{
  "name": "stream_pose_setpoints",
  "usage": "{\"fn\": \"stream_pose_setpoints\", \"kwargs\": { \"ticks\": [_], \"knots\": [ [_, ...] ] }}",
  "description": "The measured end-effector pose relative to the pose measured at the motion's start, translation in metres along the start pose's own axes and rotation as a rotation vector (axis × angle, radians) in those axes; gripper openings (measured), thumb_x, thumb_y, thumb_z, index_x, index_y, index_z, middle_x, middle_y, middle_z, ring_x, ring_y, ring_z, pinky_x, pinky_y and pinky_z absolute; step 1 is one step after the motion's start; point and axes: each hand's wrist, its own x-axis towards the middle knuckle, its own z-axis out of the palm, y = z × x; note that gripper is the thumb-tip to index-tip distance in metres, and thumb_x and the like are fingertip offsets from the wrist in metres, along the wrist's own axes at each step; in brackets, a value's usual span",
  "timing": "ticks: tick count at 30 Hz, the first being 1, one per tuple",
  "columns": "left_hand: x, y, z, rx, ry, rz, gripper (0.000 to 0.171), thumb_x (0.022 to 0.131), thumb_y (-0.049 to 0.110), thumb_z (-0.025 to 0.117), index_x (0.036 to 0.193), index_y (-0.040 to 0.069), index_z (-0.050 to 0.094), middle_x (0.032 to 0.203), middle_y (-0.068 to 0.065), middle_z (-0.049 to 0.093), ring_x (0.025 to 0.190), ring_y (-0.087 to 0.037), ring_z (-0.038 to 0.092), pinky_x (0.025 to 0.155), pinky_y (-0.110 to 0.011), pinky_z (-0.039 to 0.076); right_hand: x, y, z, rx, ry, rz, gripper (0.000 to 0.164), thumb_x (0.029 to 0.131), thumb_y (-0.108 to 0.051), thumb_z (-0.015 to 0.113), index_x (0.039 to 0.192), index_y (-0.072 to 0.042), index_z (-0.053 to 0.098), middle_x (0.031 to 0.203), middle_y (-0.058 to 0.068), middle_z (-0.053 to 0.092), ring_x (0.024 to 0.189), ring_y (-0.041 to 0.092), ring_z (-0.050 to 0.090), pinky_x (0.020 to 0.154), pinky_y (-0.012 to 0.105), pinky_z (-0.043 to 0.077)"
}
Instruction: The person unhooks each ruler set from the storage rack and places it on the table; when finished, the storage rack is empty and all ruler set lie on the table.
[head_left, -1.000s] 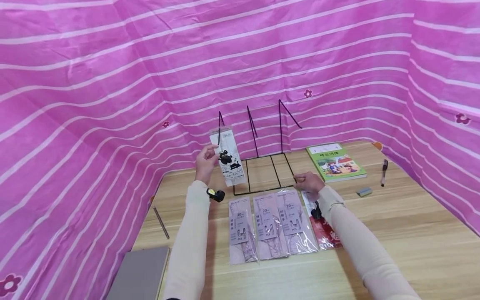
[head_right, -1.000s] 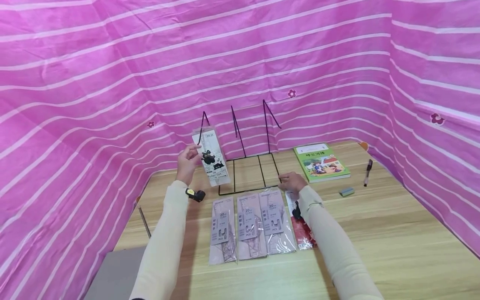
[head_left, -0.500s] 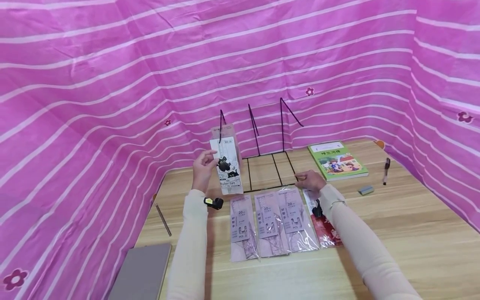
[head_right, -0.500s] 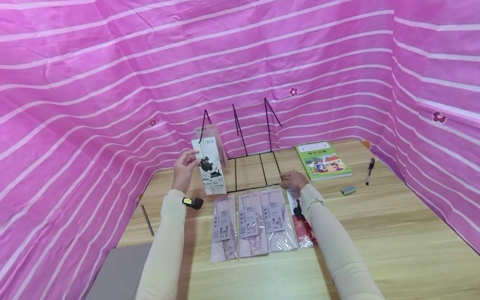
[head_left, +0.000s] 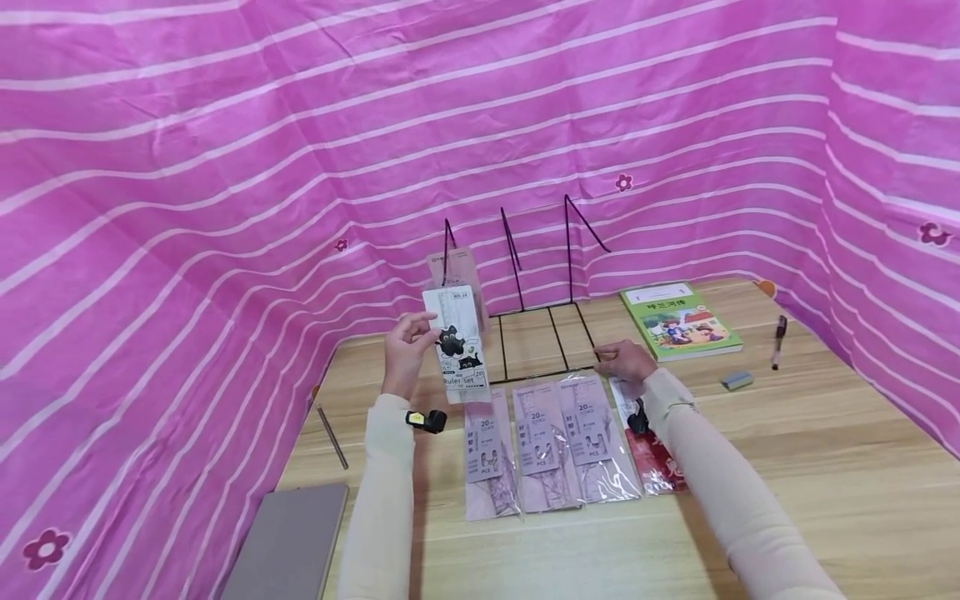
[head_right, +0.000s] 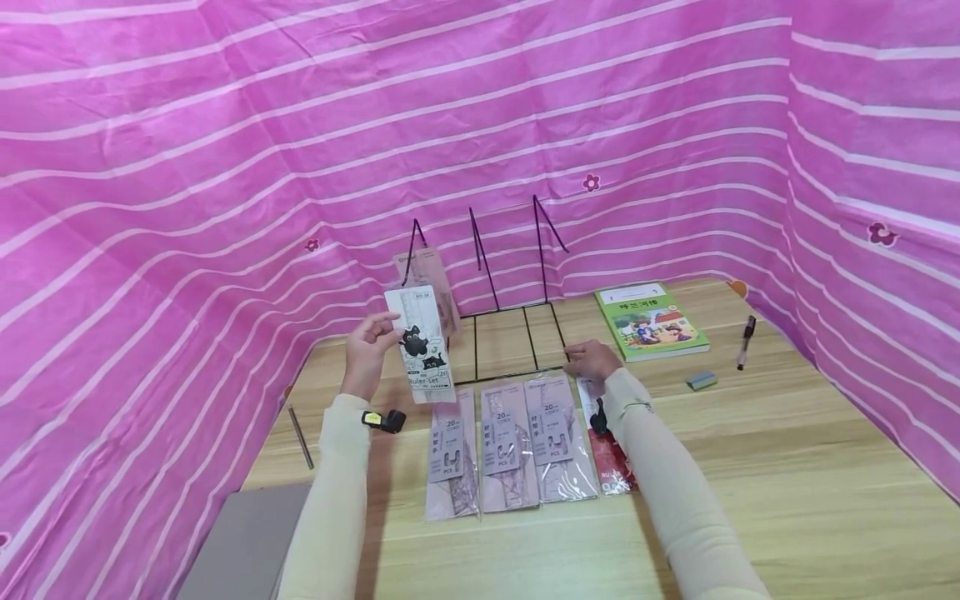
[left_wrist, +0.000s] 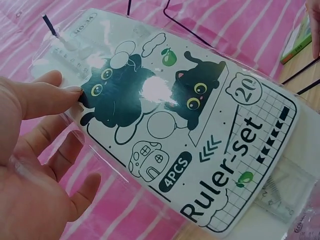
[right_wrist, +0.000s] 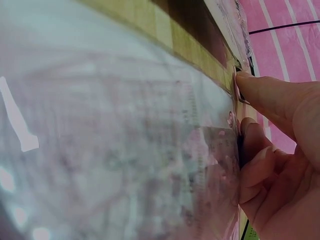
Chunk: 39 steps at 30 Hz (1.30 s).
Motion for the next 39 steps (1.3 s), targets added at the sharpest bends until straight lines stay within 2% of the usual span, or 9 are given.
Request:
{"fn": "stream_pose_setpoints", "kwargs": {
  "ticks": [6,13,17,20,23,28,34,37,39],
  "knots": [
    [-0.010,0.003,-0.004,0.020,-0.016,0.020,0.031,0.085,-0.002,0.075,0.116,-0.002,0.070,0.095,-0.005,0.062,0.089,-0.013,0.061,0.082,-0.021,0.056,-0.003,-0.001,-0.002,-0.027,-0.001,0.000,0.052,0.094,-0.020,0.070,0.140,0.000,0.055,0.139,0.028,0.054,0.133,0.049,0.047,0.110,0.056,0.042],
    [-0.017,0.012,-0.008,0.029,-0.005,-0.003,0.034,0.084,0.001,0.078,0.117,0.000,0.071,0.097,-0.012,0.063,0.089,-0.014,0.063,0.084,-0.023,0.057,-0.003,-0.004,-0.008,-0.082,0.014,0.000,0.054,0.094,-0.024,0.071,0.141,-0.004,0.056,0.142,0.028,0.052,0.132,0.051,0.047,0.107,0.058,0.043],
    [-0.019,0.014,-0.009,0.001,-0.003,0.002,0.033,0.083,0.001,0.079,0.115,0.000,0.072,0.100,-0.023,0.062,0.088,-0.014,0.064,0.084,-0.024,0.058,-0.002,-0.005,-0.011,-0.094,0.014,-0.003,0.054,0.093,-0.025,0.071,0.141,-0.005,0.056,0.140,0.028,0.053,0.130,0.051,0.049,0.105,0.057,0.045],
    [-0.023,0.016,-0.011,-0.001,-0.009,0.009,0.034,0.082,0.001,0.080,0.115,0.000,0.072,0.099,-0.021,0.064,0.088,-0.014,0.065,0.084,-0.024,0.058,-0.001,-0.004,-0.012,-0.074,0.013,0.010,0.055,0.093,-0.025,0.071,0.142,-0.005,0.056,0.140,0.026,0.053,0.131,0.051,0.049,0.106,0.057,0.044],
    [-0.028,0.018,-0.016,0.010,-0.025,-0.010,0.034,0.083,0.001,0.079,0.117,-0.001,0.071,0.091,-0.005,0.067,0.087,-0.012,0.065,0.084,-0.024,0.058,-0.001,-0.004,-0.011,-0.065,0.022,0.002,0.053,0.093,-0.023,0.071,0.141,-0.003,0.056,0.140,0.026,0.054,0.132,0.050,0.048,0.108,0.056,0.043],
    [-0.036,0.016,-0.034,0.047,-0.040,-0.148,0.036,0.085,0.002,0.077,0.120,-0.001,0.069,0.084,0.006,0.068,0.087,-0.011,0.063,0.089,-0.025,0.052,0.000,-0.005,-0.006,-0.071,0.023,-0.016,0.053,0.093,-0.022,0.072,0.140,-0.003,0.057,0.140,0.027,0.053,0.133,0.050,0.047,0.109,0.056,0.043],
    [-0.047,-0.003,-0.058,0.183,-0.054,-0.398,0.039,0.082,0.009,0.082,0.120,0.008,0.072,0.094,0.004,0.075,0.091,-0.012,0.065,0.099,-0.040,0.048,0.002,-0.003,-0.002,-0.068,0.028,-0.002,0.053,0.093,-0.022,0.072,0.139,-0.004,0.058,0.142,0.026,0.052,0.135,0.050,0.045,0.110,0.056,0.041],
    [-0.055,-0.017,-0.066,0.216,-0.073,-0.521,0.040,0.081,0.011,0.082,0.120,0.011,0.073,0.099,0.006,0.075,0.084,-0.011,0.062,0.087,-0.036,0.050,0.002,-0.001,-0.001,-0.072,0.024,0.001,0.053,0.093,-0.024,0.072,0.140,-0.004,0.058,0.142,0.026,0.052,0.135,0.050,0.045,0.110,0.057,0.041],
    [-0.060,-0.025,-0.070,0.217,-0.070,-0.588,0.040,0.081,0.009,0.081,0.120,0.009,0.073,0.092,0.006,0.074,0.074,-0.010,0.057,0.072,-0.029,0.048,0.003,-0.001,0.000,-0.080,0.028,0.001,0.053,0.092,-0.024,0.072,0.140,-0.005,0.058,0.142,0.027,0.052,0.134,0.050,0.045,0.109,0.057,0.042]
  ]
}}
